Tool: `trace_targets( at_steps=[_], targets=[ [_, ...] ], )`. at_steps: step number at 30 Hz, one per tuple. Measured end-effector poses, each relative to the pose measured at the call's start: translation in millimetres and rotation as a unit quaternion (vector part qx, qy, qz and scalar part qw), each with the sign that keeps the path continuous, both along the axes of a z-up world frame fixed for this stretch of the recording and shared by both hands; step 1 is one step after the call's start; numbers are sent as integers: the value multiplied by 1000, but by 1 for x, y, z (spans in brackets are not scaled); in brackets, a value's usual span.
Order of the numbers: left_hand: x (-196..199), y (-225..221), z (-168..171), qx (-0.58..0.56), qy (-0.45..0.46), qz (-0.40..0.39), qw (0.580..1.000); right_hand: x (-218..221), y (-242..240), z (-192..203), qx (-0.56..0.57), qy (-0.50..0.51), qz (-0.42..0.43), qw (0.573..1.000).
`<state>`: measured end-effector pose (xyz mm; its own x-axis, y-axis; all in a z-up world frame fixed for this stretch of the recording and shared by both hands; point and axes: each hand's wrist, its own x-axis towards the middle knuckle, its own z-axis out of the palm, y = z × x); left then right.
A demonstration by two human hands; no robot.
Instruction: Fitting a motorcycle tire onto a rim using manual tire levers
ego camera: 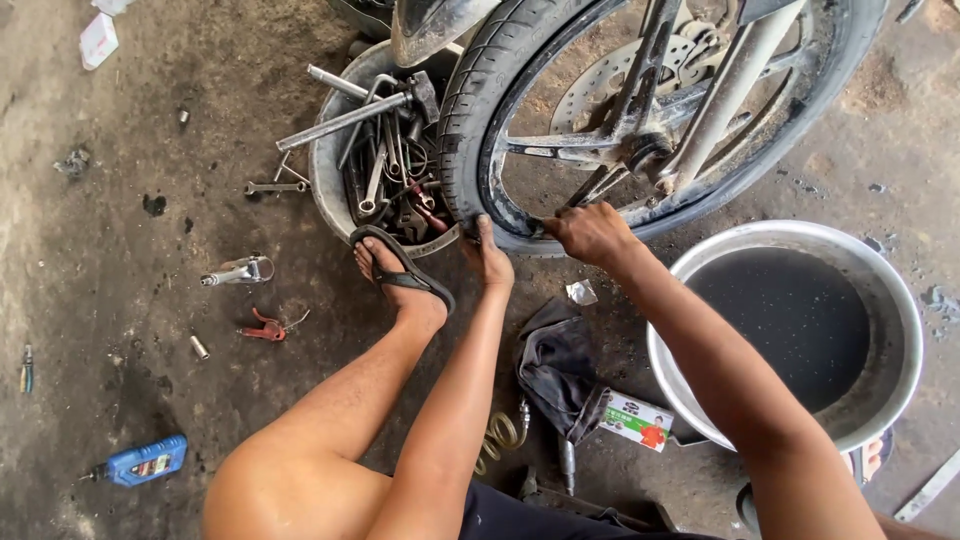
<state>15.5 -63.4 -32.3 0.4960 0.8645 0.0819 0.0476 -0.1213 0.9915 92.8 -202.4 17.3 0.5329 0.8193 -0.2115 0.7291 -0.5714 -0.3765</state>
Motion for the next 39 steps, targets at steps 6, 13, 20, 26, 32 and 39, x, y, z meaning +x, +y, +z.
trace_targets(
  at_steps=[6, 13, 20, 26, 32, 39],
  targets=[
    [19, 4, -14, 49, -90, 68, 992, -18, 17, -11, 9, -5, -12, 1000],
    [23, 38, -24, 204, -75, 45, 975, -102, 89, -61, 234, 237, -547, 768],
    [21, 42, 3, 267, -50, 10, 962, -112, 93, -107, 390, 158, -454, 785],
    [3, 16, 58, 221, -8, -46, 974, -103, 10, -141, 244, -66, -171, 952],
    [54, 34, 138, 296, 9, -112, 948, -82, -18, -116, 221, 133, -352, 900],
    [60, 33, 158, 277, 33, -105, 955, -25, -19, -70, 159, 117, -257, 946]
  ],
)
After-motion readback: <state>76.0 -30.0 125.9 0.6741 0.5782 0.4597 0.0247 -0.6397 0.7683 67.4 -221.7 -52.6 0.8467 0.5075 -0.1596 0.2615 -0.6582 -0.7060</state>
